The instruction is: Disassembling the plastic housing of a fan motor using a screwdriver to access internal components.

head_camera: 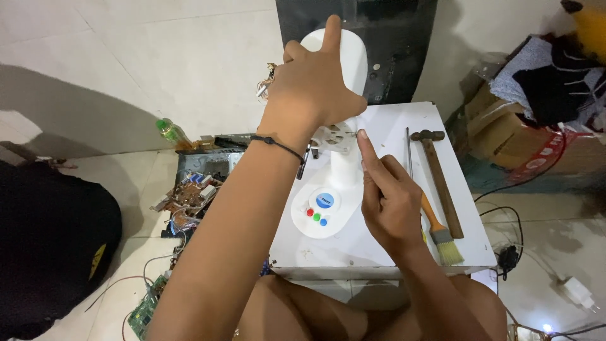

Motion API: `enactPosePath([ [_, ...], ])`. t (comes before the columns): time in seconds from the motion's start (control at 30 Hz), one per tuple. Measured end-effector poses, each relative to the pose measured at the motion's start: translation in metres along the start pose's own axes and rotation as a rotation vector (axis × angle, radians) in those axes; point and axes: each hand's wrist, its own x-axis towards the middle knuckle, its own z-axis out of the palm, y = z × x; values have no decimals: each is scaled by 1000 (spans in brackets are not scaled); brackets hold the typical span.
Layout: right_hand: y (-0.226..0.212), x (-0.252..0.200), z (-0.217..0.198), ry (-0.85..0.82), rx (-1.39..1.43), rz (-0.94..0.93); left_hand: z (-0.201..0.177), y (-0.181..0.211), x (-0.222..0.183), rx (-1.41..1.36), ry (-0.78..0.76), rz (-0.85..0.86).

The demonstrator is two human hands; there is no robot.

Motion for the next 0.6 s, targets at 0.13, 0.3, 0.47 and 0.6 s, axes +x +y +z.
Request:
enactPosePath([
  [0.13, 2, 0, -1, -39, -1, -14, 4, -2, 2, -5, 14, -7],
  [0.3, 9, -2, 2, -37, -92, -76, 7, -1, 1, 56, 61, 21],
  [0.47, 5, -5, 4, 35, -295, -191, 11, 0, 1, 76, 25, -8],
  [0.6, 5, -6, 2, 36, -112, -90, 7, -1, 0, 17, 34, 4],
])
